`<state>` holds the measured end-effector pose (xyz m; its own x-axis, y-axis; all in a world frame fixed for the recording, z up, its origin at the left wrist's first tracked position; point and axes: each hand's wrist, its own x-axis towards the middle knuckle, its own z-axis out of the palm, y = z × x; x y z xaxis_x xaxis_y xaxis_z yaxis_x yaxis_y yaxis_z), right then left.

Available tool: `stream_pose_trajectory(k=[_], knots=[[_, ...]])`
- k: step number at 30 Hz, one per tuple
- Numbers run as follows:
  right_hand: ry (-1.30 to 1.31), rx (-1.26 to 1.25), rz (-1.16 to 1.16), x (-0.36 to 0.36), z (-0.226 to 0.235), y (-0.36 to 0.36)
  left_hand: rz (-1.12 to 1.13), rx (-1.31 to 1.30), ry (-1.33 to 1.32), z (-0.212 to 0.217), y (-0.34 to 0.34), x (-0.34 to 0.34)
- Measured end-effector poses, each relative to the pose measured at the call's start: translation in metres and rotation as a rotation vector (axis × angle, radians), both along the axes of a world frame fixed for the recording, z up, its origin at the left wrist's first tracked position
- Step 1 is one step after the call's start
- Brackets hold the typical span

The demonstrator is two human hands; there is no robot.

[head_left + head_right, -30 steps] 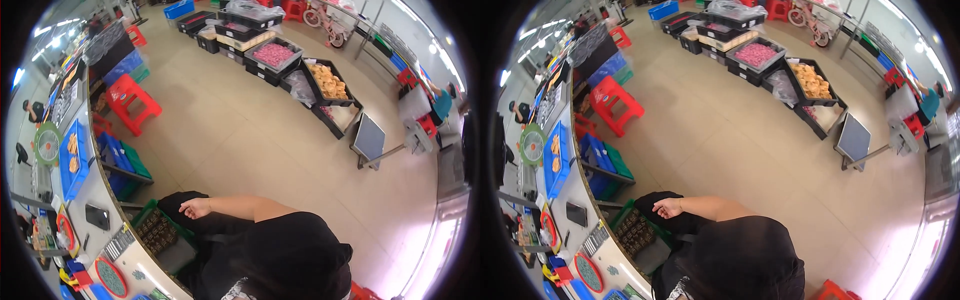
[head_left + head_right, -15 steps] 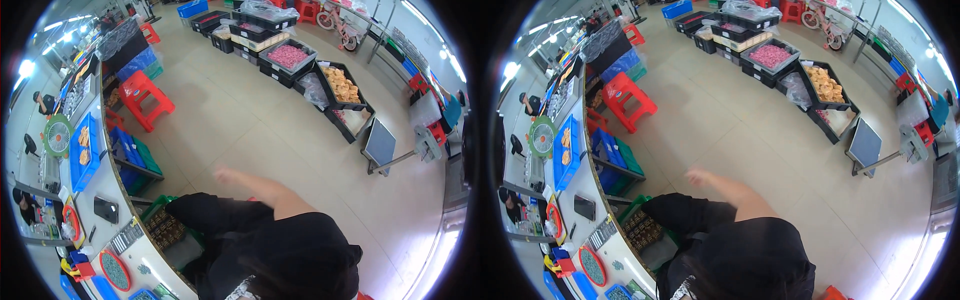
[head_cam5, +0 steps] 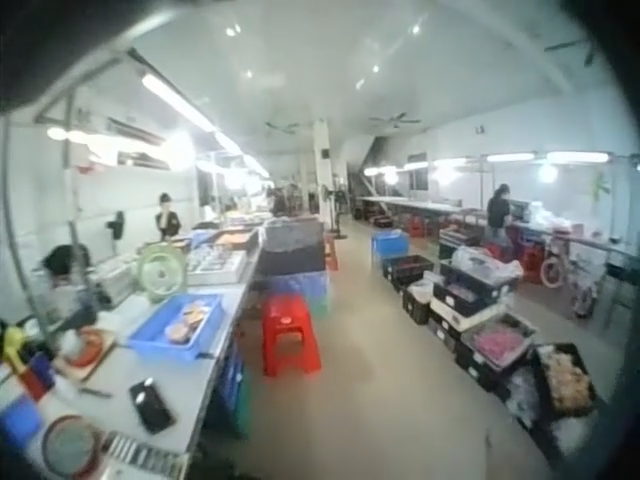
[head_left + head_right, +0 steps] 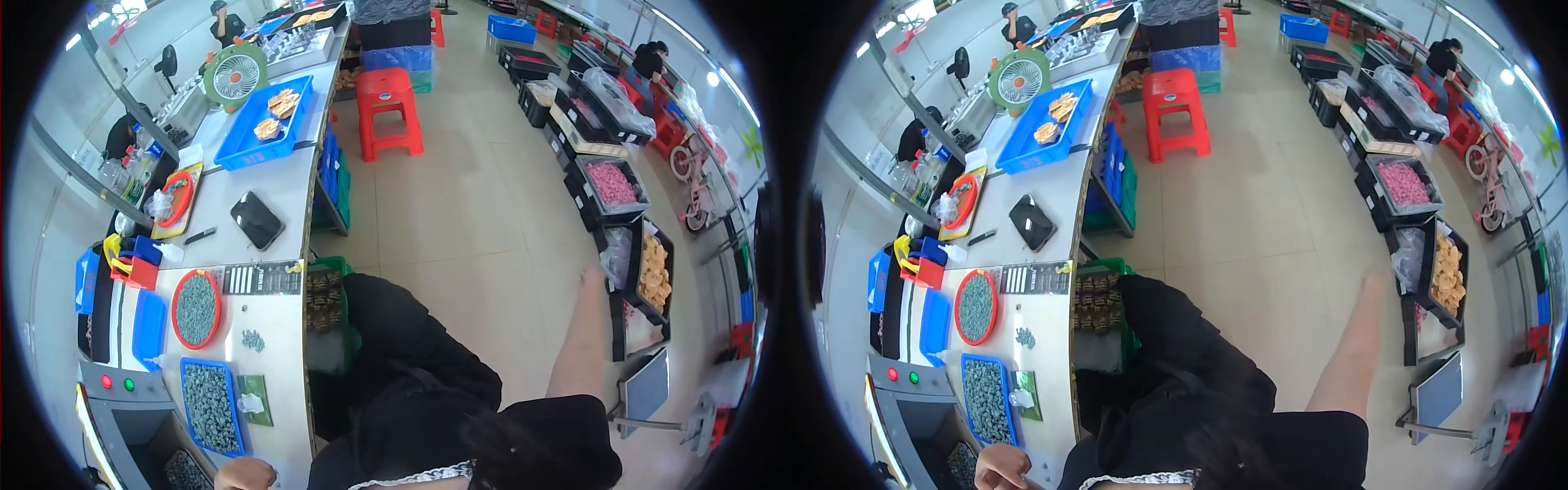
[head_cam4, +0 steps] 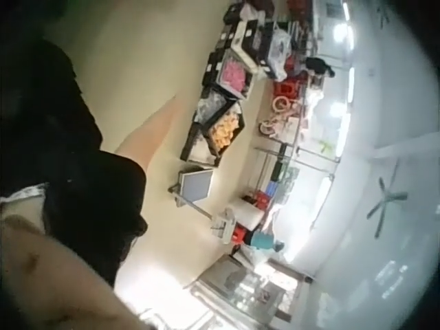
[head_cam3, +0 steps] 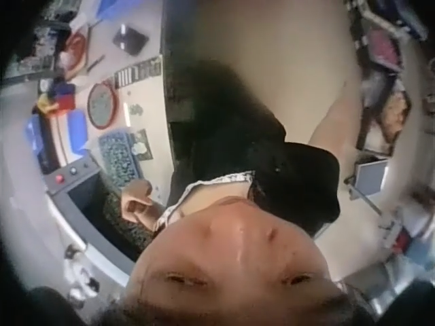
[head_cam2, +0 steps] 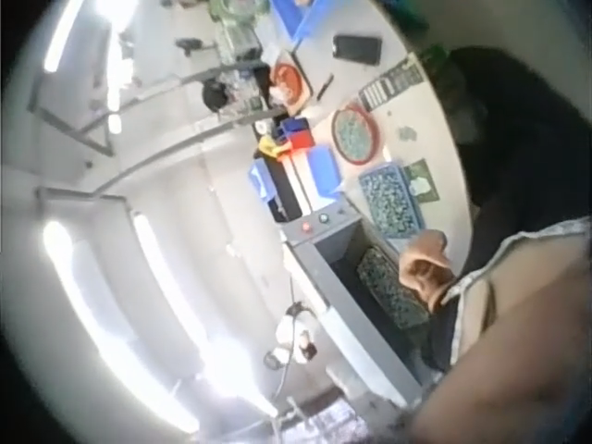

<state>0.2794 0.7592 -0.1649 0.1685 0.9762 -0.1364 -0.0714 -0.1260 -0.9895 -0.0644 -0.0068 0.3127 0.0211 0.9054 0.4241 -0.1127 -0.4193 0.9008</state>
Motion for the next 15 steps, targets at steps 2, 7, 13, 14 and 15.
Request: stream_pose_trajectory(k=[2, 7, 13, 14, 15], knots=[[0.050, -0.177, 0.245, -0.141, 0.076, -0.021, 0.033, 0.008, -0.014, -0.015, -0.010, -0.001], [-0.337, 0.045, 0.987, -0.380, 0.250, -0.125, 0.009, 0.054, -0.038, -0.034, -0.009, -0.003], [-0.294, 0.373, 1.280, -0.555, 0.372, -0.227, 0.255, 0.047, -0.017, -0.031, -0.034, 0.064], [-0.081, 0.429, 1.294, -0.591, 0.368, -0.241, 0.375, 0.045, -0.013, -0.024, -0.044, 0.098], [-0.222, 0.304, 1.392, -0.613, 0.377, -0.241, 0.495, 0.015, -0.020, -0.022, -0.041, 0.117]])
